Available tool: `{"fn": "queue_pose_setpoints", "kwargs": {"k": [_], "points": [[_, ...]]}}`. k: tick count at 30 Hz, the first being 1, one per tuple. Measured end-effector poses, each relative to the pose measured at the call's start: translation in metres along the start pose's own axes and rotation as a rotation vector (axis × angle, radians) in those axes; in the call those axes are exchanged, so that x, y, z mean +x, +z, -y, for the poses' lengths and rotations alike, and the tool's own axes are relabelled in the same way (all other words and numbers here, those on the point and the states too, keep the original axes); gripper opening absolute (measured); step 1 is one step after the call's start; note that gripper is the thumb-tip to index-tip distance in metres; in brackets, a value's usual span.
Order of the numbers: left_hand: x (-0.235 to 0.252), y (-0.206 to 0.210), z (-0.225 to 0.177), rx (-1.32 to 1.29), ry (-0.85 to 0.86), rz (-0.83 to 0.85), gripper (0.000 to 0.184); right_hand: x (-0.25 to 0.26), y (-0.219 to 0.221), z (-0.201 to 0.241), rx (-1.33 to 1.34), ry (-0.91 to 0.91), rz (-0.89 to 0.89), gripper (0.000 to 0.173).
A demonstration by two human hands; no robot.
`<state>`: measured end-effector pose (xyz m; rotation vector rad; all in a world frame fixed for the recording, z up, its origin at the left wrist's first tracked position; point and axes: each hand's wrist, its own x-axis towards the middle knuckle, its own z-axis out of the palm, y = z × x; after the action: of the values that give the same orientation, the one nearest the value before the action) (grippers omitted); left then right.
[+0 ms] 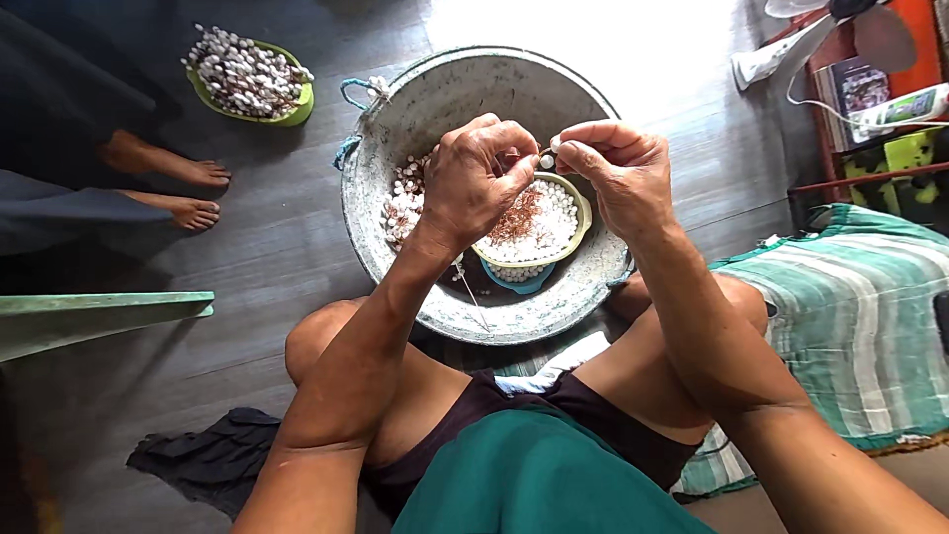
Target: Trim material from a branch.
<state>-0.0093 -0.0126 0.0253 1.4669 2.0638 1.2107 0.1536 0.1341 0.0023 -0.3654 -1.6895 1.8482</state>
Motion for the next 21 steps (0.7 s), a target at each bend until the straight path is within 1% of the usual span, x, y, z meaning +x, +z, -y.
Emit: {"fn": "queue_pose_setpoints", "kwargs": {"k": [4,11,21], "points": [[-0.0001,-0.0002,-0.0005,0.018,-0.002,0.003,0.012,-0.0002,0.0007,-0.0008,-0.017,-0.016,0.006,0.016],[-0.0003,-0.0011,-0.0006,0.001,-0.006,0.001,0.011,0.0,0.0006,-0.0016,0.173,0.154,-0.052,0.015],[-0.0005,-0.0013,-0.0014,0.036,-0.013,0.001,0.012,-0.0015,0.0032,-0.0019,0.231,0.212,-0.053,0.016]]}}
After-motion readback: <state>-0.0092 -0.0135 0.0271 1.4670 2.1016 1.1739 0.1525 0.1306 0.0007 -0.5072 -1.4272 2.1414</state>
